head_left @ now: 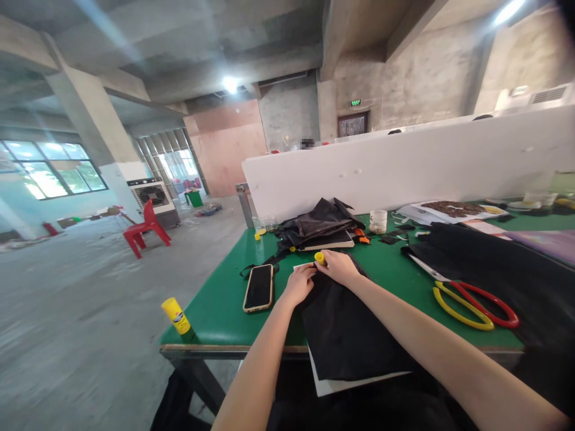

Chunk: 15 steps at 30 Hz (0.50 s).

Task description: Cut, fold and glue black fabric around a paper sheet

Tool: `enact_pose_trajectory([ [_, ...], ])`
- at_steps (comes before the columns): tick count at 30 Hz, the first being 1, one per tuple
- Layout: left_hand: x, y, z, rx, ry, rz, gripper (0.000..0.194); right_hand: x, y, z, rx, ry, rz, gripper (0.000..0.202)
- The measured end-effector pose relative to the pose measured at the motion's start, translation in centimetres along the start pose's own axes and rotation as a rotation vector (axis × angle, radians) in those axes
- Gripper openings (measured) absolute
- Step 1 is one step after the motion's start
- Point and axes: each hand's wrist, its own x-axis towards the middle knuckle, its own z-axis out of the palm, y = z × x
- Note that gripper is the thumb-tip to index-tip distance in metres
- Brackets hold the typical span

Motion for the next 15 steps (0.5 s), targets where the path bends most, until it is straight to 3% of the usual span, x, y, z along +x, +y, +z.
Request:
enact_pose_trajectory([
  [5,0.0,-0.2,0.1,0.004,0.005,-0.004,0.040,0.2,0.1,-0.6,0.010,0.140,0.146,0.038],
  [11,0.2,-0.6,0.5,-0.013,-0.014,-0.044,0.039,0.0,-1.0,0.9,0.132,-0.050,-0.032,0.022],
  [15,0.3,-0.6,0.6,-0.030,-0.024,-0.046,0.042,0.1,-0.1,1.1,0.130,-0.093,-0.005,0.020],
])
